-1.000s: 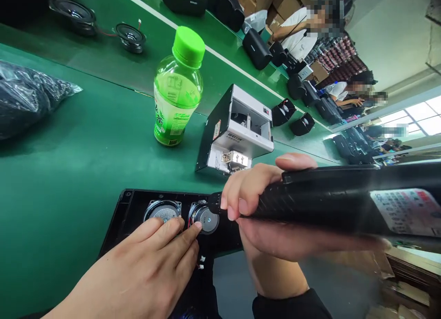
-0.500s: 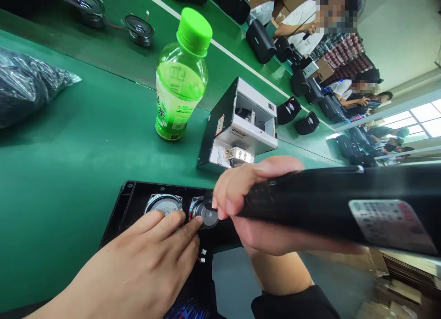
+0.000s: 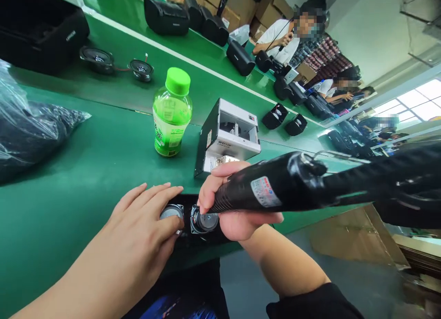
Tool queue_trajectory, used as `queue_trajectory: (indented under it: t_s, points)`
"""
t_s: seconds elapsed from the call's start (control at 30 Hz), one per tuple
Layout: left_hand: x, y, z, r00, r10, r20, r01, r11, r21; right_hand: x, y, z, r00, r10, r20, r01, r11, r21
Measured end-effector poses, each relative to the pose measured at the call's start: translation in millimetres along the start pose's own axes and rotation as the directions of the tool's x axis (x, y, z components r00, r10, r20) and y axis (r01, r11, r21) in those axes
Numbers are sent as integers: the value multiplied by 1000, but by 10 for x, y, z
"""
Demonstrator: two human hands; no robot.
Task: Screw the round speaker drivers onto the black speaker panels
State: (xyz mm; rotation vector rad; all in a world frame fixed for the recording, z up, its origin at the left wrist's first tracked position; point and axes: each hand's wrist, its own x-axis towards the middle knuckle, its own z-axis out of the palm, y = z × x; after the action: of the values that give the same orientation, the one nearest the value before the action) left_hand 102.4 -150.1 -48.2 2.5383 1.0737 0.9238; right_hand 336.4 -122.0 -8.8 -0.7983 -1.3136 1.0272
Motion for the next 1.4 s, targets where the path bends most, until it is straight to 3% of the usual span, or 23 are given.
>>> queue_trajectory:
  t_s: [0.13,0.27,0.37,0.43,0.53,0.67,1.17,1.27,1.4]
  points:
    - [60,-18,-28,999,51,13,-51,999,15,8,-51,34,996,-20,-90,29,995,96]
    - [49,20,5,1000,-2,-28,1,1000,-11,101,-574,-52,979,-102,-174,124,985,120]
    - [-27,25,73,998,-57,-36,55,996,-67,225,-1015,-198,938,-235,-254,236,971,-24]
    - [-93,4,113,994,-97,-40,92,989,-116,348,-1127,-291,916,-294,-272,269,955,-126]
    - [-172,-39,148,993,-115,-33,110,985,-131,539,-1000,-384,899,-366,-241,324,925,-197]
    - [-192,-62,164,995,-84,-55,79,994,-76,644,-767,-410,919,-335,-208,304,938,-166]
    - [-140,-50,139,993,-95,-64,88,990,-108,700,-653,-457,916,-279,-289,259,960,-104]
    - [-124,-59,148,994,-96,-50,90,991,-101,576,-761,-414,907,-294,-302,276,956,-102]
    - [-110,-91,118,999,-34,-28,33,999,-30,86,-1019,-261,936,-220,-275,212,976,-57]
